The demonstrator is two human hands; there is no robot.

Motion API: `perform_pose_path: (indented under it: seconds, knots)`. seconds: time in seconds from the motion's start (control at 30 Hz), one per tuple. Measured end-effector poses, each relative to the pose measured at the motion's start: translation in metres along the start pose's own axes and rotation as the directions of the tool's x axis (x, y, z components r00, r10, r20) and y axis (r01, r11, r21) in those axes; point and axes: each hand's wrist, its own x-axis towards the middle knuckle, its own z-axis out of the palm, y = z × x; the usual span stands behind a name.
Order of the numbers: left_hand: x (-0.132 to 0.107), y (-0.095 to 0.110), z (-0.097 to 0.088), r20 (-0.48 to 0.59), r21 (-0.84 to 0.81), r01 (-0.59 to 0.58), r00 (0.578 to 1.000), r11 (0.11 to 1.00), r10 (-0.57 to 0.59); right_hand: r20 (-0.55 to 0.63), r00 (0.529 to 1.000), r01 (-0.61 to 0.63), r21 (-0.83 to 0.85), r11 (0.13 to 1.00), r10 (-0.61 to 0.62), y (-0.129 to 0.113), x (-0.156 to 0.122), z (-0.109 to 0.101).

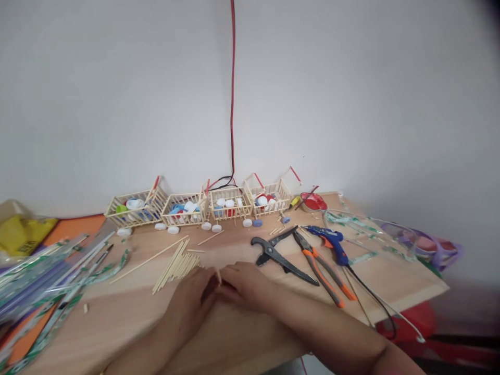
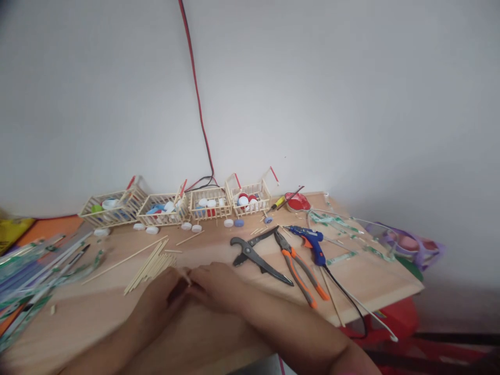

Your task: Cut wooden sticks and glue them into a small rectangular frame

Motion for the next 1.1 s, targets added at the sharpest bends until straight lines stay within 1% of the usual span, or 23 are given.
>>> perform_pose_path:
  seconds: [0.07, 0.13, 0.27, 0.4, 0.47, 0.53, 0.63, 0.7, 0.77, 0.87, 1.0, 1.1]
  knots:
    - [0.001, -0.003, 0.001, -0.007, 0.013, 0.011, 1.0, 1.0, -0.011, -0.029, 0.999, -0.031, -0.008, 0.999, 0.031, 0.001, 0.0, 0.001]
    - [0.001, -0.004, 0.001, -0.024, 0.009, -0.004, 1.0, 1.0, 0.004, -0.061, 0.998, -0.009, 0.008, 1.0, 0.009, 0.001, 0.0, 0.003]
    - [-0.001, -0.003, 0.001, -0.059, 0.038, -0.027, 0.998, 0.999, 0.029, -0.021, 0.999, -0.033, -0.017, 0.999, 0.033, 0.003, 0.001, 0.007]
    - [-0.001, -0.002, 0.001, -0.066, 0.042, -0.041, 0.997, 0.998, 0.044, -0.067, 0.998, -0.007, 0.005, 1.0, 0.007, 0.004, 0.002, 0.007]
    - [0.0, -0.003, 0.001, -0.061, 0.029, -0.019, 0.998, 0.999, 0.021, -0.063, 0.996, -0.057, 0.044, 0.997, 0.06, 0.005, 0.004, 0.007]
    - [0.001, -0.003, 0.001, -0.062, -0.002, 0.021, 0.998, 1.0, -0.021, -0.065, 0.991, -0.104, 0.16, 0.982, 0.116, 0.005, 0.005, 0.007]
    - [0.001, 0.001, -0.001, -0.037, -0.129, 0.092, 0.995, 0.987, -0.098, -0.108, 0.981, -0.099, 0.424, 0.9, 0.159, 0.006, 0.006, 0.006]
    - [0.003, 0.005, -0.004, 0.008, -0.263, 0.151, 0.988, 0.953, -0.155, -0.115, 0.967, -0.133, 0.536, 0.833, 0.228, 0.007, 0.006, 0.005]
    - [0.004, 0.009, -0.006, 0.054, -0.37, 0.203, 0.979, 0.906, -0.197, -0.093, 0.954, -0.175, 0.599, 0.781, 0.285, 0.007, 0.006, 0.004]
    - [0.006, 0.011, -0.006, 0.106, -0.468, 0.262, 0.965, 0.844, -0.241, -0.027, 0.957, -0.192, 0.682, 0.705, 0.288, 0.008, 0.007, 0.003]
    - [0.005, 0.012, -0.004, 0.15, -0.553, 0.326, 0.944, 0.767, -0.293, 0.045, 0.948, -0.247, 0.726, 0.641, 0.314, 0.007, 0.008, 0.004]
    - [0.005, 0.013, -0.003, 0.17, -0.581, 0.336, 0.941, 0.741, -0.293, 0.09, 0.946, -0.272, 0.745, 0.61, 0.311, 0.007, 0.008, 0.007]
